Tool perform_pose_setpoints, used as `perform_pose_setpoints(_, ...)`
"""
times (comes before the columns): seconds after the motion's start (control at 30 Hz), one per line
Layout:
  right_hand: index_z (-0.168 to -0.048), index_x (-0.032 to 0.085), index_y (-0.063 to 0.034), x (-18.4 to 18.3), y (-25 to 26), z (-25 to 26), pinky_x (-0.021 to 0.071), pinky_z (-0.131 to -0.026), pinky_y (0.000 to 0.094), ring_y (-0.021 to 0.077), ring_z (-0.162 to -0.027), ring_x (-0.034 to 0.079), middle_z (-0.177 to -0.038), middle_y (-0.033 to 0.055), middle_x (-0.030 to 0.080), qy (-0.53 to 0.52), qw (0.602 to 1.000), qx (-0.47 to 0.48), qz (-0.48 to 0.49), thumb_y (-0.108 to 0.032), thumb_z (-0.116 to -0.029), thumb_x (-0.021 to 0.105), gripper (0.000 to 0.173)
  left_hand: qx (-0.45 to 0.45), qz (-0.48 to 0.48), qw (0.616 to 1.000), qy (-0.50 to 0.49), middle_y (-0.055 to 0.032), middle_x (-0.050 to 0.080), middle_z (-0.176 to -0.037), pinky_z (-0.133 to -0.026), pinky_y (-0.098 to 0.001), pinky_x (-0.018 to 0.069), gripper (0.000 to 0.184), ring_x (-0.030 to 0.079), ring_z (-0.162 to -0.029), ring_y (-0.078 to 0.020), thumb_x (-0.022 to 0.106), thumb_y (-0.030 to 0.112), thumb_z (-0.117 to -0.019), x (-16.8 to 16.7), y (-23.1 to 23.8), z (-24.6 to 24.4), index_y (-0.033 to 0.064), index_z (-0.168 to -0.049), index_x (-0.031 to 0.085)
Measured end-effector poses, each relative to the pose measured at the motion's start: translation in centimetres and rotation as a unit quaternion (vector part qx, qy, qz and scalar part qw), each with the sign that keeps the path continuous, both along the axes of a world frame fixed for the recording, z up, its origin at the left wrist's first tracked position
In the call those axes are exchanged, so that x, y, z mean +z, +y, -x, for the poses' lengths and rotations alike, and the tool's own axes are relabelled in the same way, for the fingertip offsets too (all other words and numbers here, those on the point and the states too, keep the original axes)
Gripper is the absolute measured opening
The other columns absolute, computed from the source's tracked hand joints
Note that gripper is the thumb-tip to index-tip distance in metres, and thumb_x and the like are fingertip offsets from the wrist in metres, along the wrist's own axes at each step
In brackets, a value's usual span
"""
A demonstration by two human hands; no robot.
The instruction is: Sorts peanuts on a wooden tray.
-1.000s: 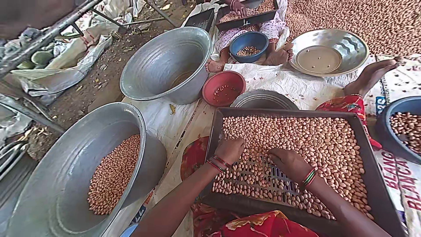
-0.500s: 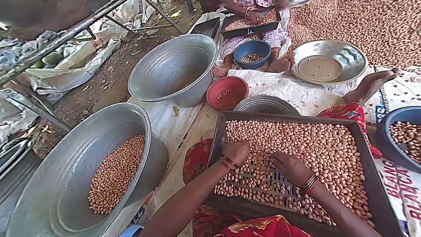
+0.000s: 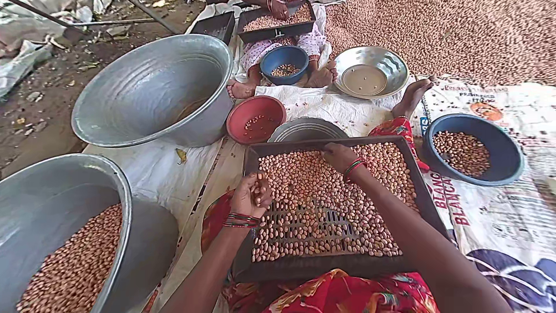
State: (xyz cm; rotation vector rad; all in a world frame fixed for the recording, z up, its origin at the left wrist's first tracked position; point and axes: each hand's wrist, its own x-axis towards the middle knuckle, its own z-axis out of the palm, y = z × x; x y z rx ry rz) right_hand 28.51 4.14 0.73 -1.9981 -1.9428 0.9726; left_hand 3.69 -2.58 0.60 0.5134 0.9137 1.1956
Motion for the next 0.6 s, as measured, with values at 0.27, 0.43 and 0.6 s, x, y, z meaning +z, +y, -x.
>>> perform_pose_setpoints(0.27, -0.147, 0.053, -0.0001, 0.4, -6.2, 6.1, 0.0378, -0.117, 0.0524, 0.0397, -0.142, 0.049, -0.150, 0.0263, 0.052, 0.094, 0.944, 0.316, 0.031, -0.006, -0.1062, 0.046, 0.042, 0.010, 0.016, 0.996, 0.082, 0.0088, 0.053, -0.054, -0.036, -0.0103, 0.0314, 0.051, 0.038, -0.037, 0.0040, 0.017, 0.016, -0.1085, 0.3, -1.5, 0.3, 0.0197, -0.068, 0.048)
perform_pose_setpoints(0.43, -0.138, 0.062, 0.0029, 2.1, -10.2, -2.7, 0.0442, -0.107, 0.0595, 0.0455, -0.123, 0.063, -0.131, 0.0282, 0.065, 0.035, 0.941, 0.317, 0.111, -0.006, -0.1082, 0.044, 0.036, 0.010, 0.028, 0.989, 0.146, 0.0116, 0.040, -0.045, -0.035, -0.0115, 0.0311, 0.043, 0.035, -0.034, 0.0040, 0.026, 0.014, -0.1126, 1.4, -1.5, 1.2, 0.0111, -0.082, 0.056)
perform_pose_setpoints(0.6, -0.137, 0.066, -0.0077, 2.2, -14.6, -6.0, 0.0461, -0.100, 0.0637, 0.0472, -0.118, 0.063, -0.127, 0.0272, 0.067, -0.083, 0.864, 0.366, 0.336, -0.007, -0.1062, 0.050, 0.035, -0.075, -0.046, 0.949, 0.304, 0.0129, 0.042, -0.056, -0.043, -0.0116, 0.0320, 0.021, 0.036, -0.043, 0.0048, 0.044, 0.006, -0.1071, 1.1, -0.7, 2.0, 0.0031, -0.104, 0.064)
